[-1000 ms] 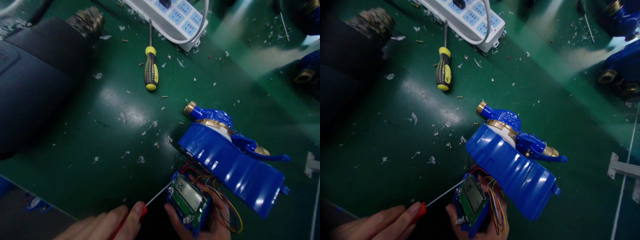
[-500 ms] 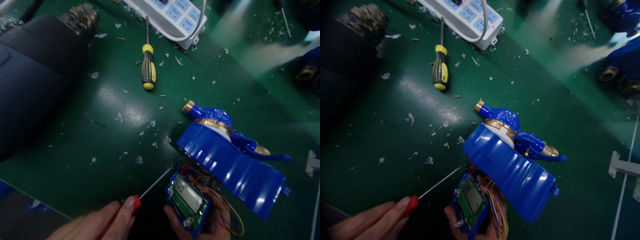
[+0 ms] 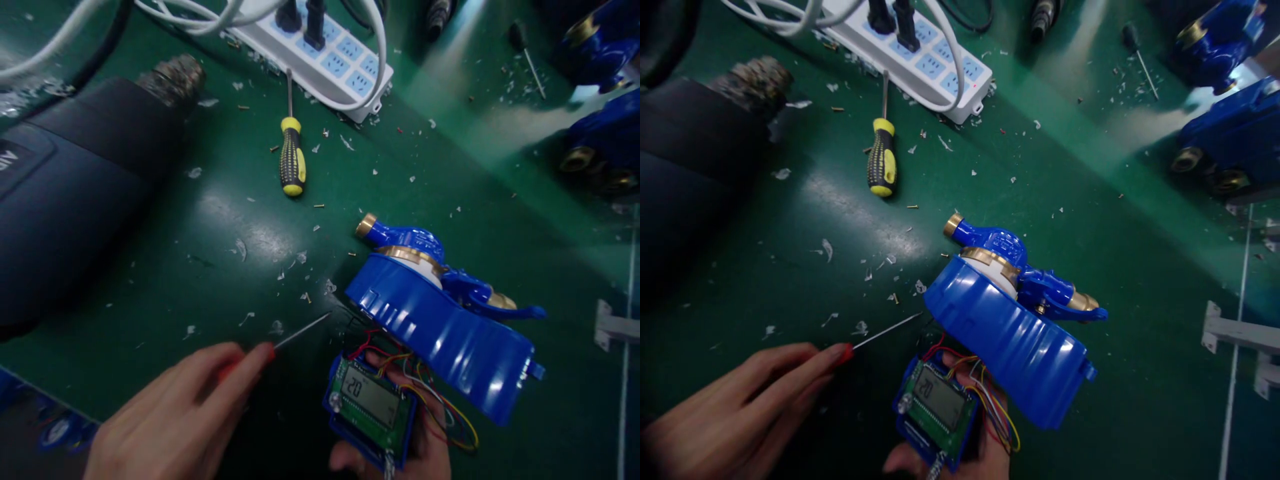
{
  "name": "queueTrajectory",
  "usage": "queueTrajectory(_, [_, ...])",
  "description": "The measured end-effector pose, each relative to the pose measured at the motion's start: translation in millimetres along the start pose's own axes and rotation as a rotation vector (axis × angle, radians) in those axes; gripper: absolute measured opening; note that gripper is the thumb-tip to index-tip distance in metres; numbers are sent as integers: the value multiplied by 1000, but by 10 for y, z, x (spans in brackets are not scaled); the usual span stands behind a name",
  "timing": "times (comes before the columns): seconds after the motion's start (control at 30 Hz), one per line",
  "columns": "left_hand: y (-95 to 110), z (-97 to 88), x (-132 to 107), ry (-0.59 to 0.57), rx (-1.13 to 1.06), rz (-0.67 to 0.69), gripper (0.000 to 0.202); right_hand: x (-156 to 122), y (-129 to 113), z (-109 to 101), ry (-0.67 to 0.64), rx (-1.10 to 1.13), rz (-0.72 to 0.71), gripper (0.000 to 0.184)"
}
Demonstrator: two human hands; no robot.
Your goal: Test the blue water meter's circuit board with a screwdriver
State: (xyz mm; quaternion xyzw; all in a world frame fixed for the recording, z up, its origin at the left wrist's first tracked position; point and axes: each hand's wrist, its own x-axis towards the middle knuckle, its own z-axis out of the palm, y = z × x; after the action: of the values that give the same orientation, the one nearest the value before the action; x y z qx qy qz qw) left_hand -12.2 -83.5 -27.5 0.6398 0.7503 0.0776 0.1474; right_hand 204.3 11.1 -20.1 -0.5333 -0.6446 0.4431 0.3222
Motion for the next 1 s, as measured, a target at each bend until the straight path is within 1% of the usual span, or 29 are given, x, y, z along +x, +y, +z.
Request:
queueTrajectory(0.03, [-1, 6, 31, 0, 40, 16, 49, 10, 30, -22, -41, 18, -21, 76])
queueTrajectory(0.1, [19, 4, 95, 104, 75, 52, 49, 44, 61, -51, -97, 26, -61, 77])
queueTrajectory(0.17, [57, 0, 118, 215, 31, 110, 50, 88, 53, -58, -106, 41, -76, 72])
queueTrajectory(0.2, [76, 5, 106, 249, -13, 135, 51, 110, 40, -55, -99, 57, -78, 69])
queueTrajectory(0.3, [116, 49, 24, 266, -132, 194, 51, 154, 1, -47, -94, 114, -71, 66])
queueTrajectory(0.4, [165, 77, 35, 288, -140, 346, 36, 163, -6, -62, -110, 167, -60, 68])
queueTrajectory(0.43, [196, 70, 76, 279, -167, 374, 30, 162, -2, -70, -119, 196, -45, 69])
queueTrajectory(0.47, [236, 53, 130, 258, -220, 367, 26, 160, 2, -78, -129, 241, -23, 68])
queueTrajectory(0.5, [284, 31, 189, 209, -310, 316, 24, 159, 6, -87, -144, 297, 6, 68])
queueTrajectory(0.53, [337, 8, 247, 127, -437, 237, 26, 159, 10, -98, -159, 358, 33, 68])
queueTrajectory(0.57, [393, -13, 299, 15, -596, 144, 28, 161, 14, -110, -178, 413, 54, 69])
queueTrajectory(0.67, [539, -32, 396, -383, -1157, -112, 32, 172, 36, -157, -226, 497, 107, 75])
queueTrajectory(0.7, [575, -23, 412, -471, -1323, -180, 33, 174, 49, -172, -233, 513, 130, 78])
queueTrajectory(0.73, [604, -10, 423, -516, -1457, -233, 35, 173, 64, -183, -230, 535, 149, 81])
queueTrajectory(0.77, [627, 3, 430, -528, -1560, -265, 36, 166, 81, -187, -220, 564, 168, 84])
queueTrajectory(0.8, [644, 15, 434, -518, -1632, -266, 37, 154, 96, -183, -201, 604, 187, 86])
queueTrajectory(0.87, [669, 22, 432, -465, -1683, -239, 37, 110, 116, -152, -150, 711, 238, 88])
queueTrajectory(0.93, [682, 7, 414, -393, -1605, -220, 33, 51, 111, -99, -104, 825, 320, 82])
queueTrajectory(1.0, [684, -22, 383, -261, -1415, -170, 25, -5, 83, -45, -81, 937, 413, 67])
